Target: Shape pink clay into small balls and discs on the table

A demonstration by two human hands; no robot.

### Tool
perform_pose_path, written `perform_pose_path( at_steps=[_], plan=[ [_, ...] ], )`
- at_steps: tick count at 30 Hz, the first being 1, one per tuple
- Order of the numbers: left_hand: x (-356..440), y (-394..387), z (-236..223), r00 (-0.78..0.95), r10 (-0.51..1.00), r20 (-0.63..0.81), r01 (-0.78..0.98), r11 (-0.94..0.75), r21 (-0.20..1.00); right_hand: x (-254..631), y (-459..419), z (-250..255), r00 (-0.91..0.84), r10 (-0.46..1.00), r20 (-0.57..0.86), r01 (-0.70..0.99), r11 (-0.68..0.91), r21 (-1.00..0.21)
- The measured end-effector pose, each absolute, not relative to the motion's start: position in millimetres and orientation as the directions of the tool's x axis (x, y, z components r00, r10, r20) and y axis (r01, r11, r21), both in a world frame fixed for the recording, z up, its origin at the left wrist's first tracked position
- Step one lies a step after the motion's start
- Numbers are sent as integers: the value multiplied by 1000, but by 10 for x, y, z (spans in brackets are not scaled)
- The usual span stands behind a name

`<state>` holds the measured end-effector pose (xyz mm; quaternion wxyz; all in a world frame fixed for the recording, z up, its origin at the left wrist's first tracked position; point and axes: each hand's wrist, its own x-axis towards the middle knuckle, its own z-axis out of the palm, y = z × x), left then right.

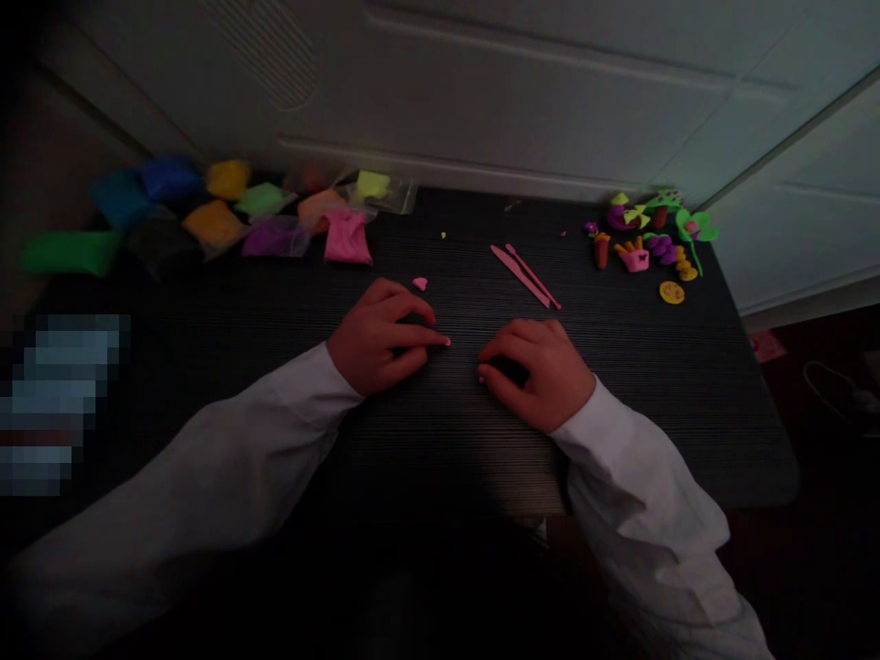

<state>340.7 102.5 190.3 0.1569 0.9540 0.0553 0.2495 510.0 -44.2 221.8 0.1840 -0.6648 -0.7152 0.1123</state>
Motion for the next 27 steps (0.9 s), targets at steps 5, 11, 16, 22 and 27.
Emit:
perform_pose_path(
  at_steps=[5,11,16,22,27],
  plan=[
    [3411,1024,1894,862,201,465,42,-943,329,5099,-441,2212,-42,992,122,911,88,-403],
    [3421,1007,1900,851,223,475,51,-936,348,5093,-436,2201,-34,992,121,912,80,-403],
    [3430,1004,1899,860,226,457,51,-930,363,5094,-433,2201,-30,989,142,912,85,-402],
    [3434,1011,1896,864,206,460,41,-939,343,5091,-436,2201,-28,989,146,913,85,-399],
    [3442,1022,1875,861,180,477,34,-954,299,5088,-428,2192,-31,989,144,914,87,-396]
  ],
)
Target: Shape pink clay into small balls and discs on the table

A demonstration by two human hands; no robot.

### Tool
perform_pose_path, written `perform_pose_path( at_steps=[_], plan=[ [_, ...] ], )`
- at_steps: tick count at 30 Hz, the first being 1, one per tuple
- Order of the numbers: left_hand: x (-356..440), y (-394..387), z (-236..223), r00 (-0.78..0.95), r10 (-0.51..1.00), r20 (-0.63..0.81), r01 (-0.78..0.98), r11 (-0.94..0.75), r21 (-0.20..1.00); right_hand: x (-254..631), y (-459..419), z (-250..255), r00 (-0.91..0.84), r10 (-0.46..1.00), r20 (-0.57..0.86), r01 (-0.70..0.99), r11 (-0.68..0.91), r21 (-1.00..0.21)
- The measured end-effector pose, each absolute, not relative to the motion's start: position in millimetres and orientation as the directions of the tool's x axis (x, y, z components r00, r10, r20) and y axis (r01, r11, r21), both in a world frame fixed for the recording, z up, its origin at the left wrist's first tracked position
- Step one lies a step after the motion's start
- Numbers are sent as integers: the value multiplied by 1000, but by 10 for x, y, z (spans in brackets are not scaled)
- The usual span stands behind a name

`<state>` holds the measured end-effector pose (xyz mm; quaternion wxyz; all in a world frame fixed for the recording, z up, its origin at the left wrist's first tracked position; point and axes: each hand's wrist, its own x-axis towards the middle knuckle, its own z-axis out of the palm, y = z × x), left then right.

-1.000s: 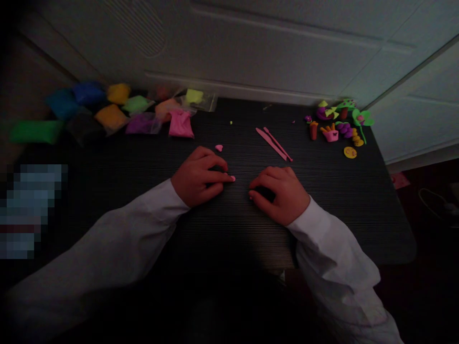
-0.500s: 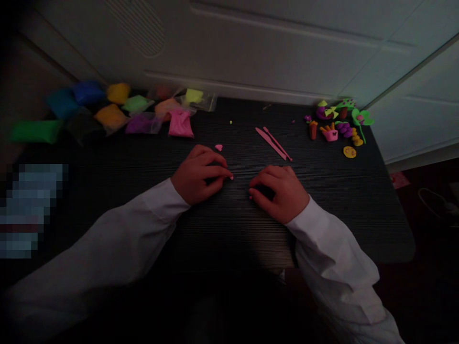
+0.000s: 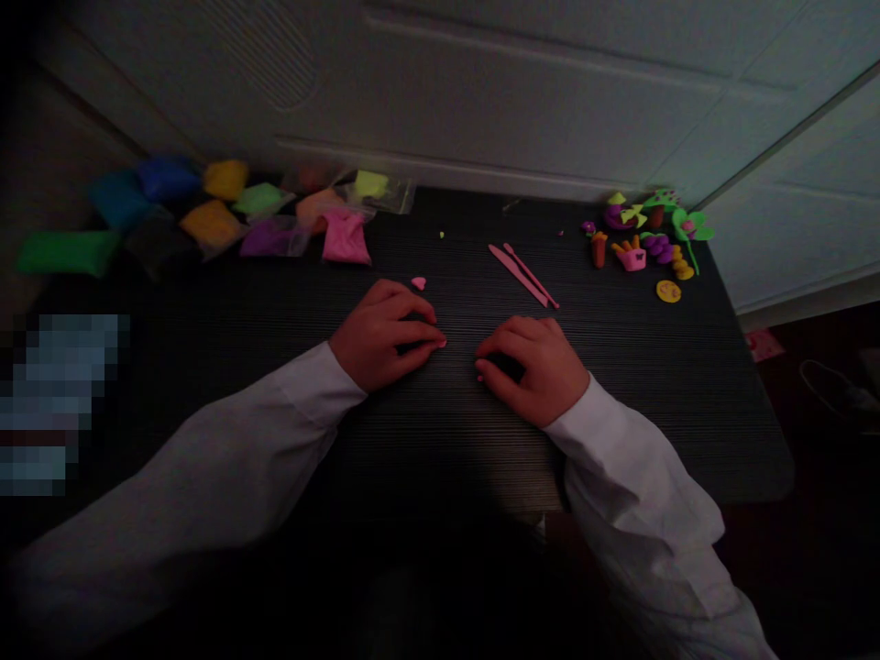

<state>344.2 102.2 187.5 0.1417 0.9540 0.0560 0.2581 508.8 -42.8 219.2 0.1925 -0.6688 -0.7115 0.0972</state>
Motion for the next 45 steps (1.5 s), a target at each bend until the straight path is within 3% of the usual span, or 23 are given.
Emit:
perform_pose_path(
  at_steps=[6,22,30,40,45],
  plan=[
    [3449,1031,1867,866,156,476,16,-959,284,5093,-424,2188,-25,988,155,919,84,-386],
    [3486,1012,1890,855,231,465,43,-924,379,5066,-419,2187,-11,988,154,926,69,-371],
    [3498,994,1885,857,230,461,35,-919,393,4979,-323,2074,101,960,262,967,-33,-252],
    [3506,1034,1947,777,421,469,57,-788,613,4850,-233,2057,44,964,261,983,4,-181],
    [3505,1040,1945,770,460,442,81,-758,648,4852,-220,2065,69,965,253,985,-26,-168]
  ],
)
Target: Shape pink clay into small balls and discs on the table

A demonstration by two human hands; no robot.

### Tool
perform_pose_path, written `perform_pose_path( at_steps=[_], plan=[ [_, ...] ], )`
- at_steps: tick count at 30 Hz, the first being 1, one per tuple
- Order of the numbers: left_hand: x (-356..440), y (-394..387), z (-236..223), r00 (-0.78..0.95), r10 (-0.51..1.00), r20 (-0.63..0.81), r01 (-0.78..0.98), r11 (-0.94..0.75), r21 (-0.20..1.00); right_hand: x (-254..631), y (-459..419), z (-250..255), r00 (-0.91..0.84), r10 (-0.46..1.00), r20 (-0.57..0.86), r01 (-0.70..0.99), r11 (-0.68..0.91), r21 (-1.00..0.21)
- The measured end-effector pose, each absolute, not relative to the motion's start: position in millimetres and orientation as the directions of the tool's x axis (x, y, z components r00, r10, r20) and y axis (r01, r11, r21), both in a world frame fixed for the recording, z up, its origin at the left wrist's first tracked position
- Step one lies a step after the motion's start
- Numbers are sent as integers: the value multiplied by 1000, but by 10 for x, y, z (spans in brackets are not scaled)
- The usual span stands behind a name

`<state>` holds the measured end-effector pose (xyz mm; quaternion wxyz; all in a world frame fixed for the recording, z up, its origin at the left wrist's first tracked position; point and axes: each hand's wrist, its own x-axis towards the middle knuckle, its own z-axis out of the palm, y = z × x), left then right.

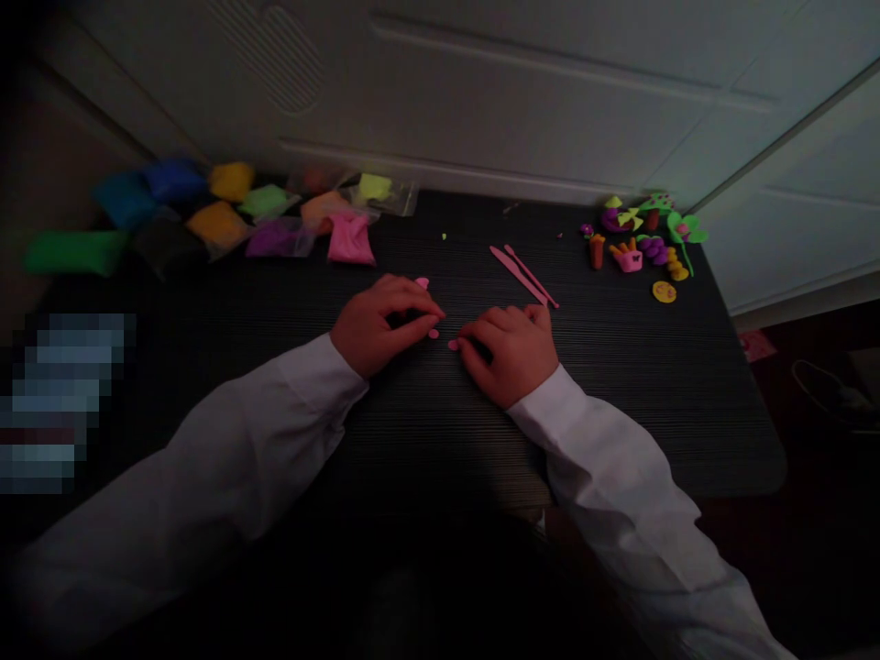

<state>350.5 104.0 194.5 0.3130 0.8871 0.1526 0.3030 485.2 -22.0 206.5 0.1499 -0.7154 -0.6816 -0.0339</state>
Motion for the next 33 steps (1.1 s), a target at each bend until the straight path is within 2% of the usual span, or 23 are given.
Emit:
perform_pose_path(
  at_steps=[7,14,24,29,33],
  plan=[
    [3505,1024,1960,751,493,440,83,-731,677,4805,-234,2055,66,971,232,986,-27,-164],
    [3499,1023,1969,751,509,421,103,-720,686,4849,-185,2048,106,969,225,960,-41,-275],
    [3498,1016,1973,740,537,404,120,-697,707,4779,-98,2047,101,949,298,988,-60,-144],
    [3504,1029,1946,744,510,431,127,-742,659,4762,-108,2035,74,963,259,990,-39,-138],
    [3503,1038,1915,773,417,478,104,-827,553,4774,-157,2041,33,968,248,989,5,-148]
  ],
)
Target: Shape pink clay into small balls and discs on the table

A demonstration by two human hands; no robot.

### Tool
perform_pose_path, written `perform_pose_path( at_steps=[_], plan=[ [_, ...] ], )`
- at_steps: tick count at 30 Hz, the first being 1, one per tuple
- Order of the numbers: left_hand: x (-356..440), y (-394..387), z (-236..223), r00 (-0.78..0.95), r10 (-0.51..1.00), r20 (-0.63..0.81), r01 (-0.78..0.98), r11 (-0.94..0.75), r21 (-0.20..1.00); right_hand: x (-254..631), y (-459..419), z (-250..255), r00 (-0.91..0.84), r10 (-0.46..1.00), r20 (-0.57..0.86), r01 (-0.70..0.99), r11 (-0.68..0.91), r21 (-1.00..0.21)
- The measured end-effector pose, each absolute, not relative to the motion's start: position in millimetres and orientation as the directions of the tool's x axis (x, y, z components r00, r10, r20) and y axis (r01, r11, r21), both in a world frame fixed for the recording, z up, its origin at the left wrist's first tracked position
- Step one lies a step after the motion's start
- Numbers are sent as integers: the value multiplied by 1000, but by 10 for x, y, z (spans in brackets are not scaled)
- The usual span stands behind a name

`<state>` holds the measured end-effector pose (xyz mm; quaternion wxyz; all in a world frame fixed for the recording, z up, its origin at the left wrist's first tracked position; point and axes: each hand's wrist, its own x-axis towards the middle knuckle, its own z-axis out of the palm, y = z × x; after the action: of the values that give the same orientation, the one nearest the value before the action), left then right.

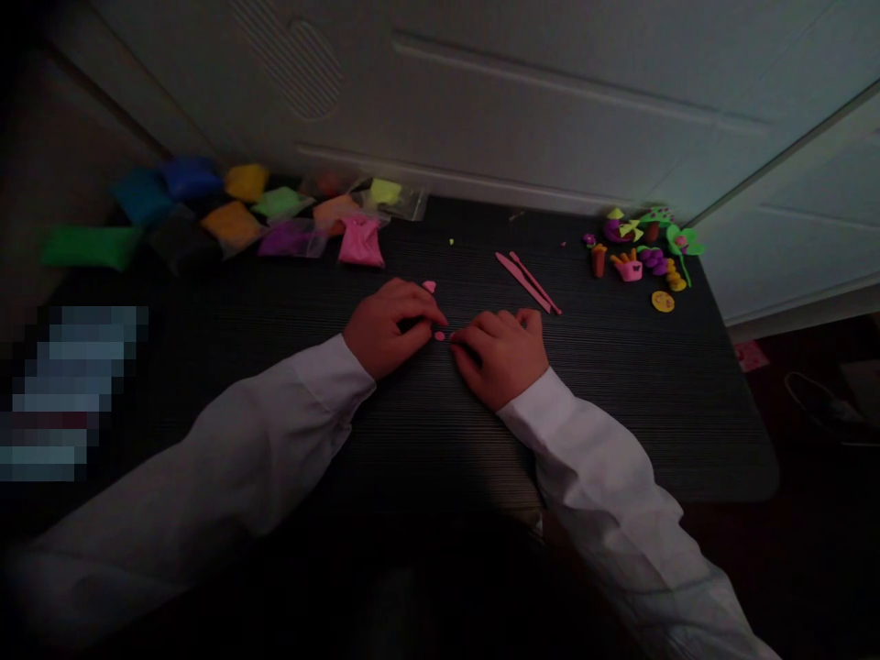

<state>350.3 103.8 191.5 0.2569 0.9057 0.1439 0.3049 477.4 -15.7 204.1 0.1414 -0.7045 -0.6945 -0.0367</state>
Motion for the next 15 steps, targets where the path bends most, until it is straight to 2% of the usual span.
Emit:
perform_pose_path(
  at_steps=[5,15],
  plan=[
    [3487,1037,1877,814,304,495,82,-904,421,4797,-207,2067,50,962,270,989,-10,-147],
    [3477,1026,1863,842,255,476,82,-932,354,4809,-230,2068,9,968,252,996,12,-83]
  ],
)
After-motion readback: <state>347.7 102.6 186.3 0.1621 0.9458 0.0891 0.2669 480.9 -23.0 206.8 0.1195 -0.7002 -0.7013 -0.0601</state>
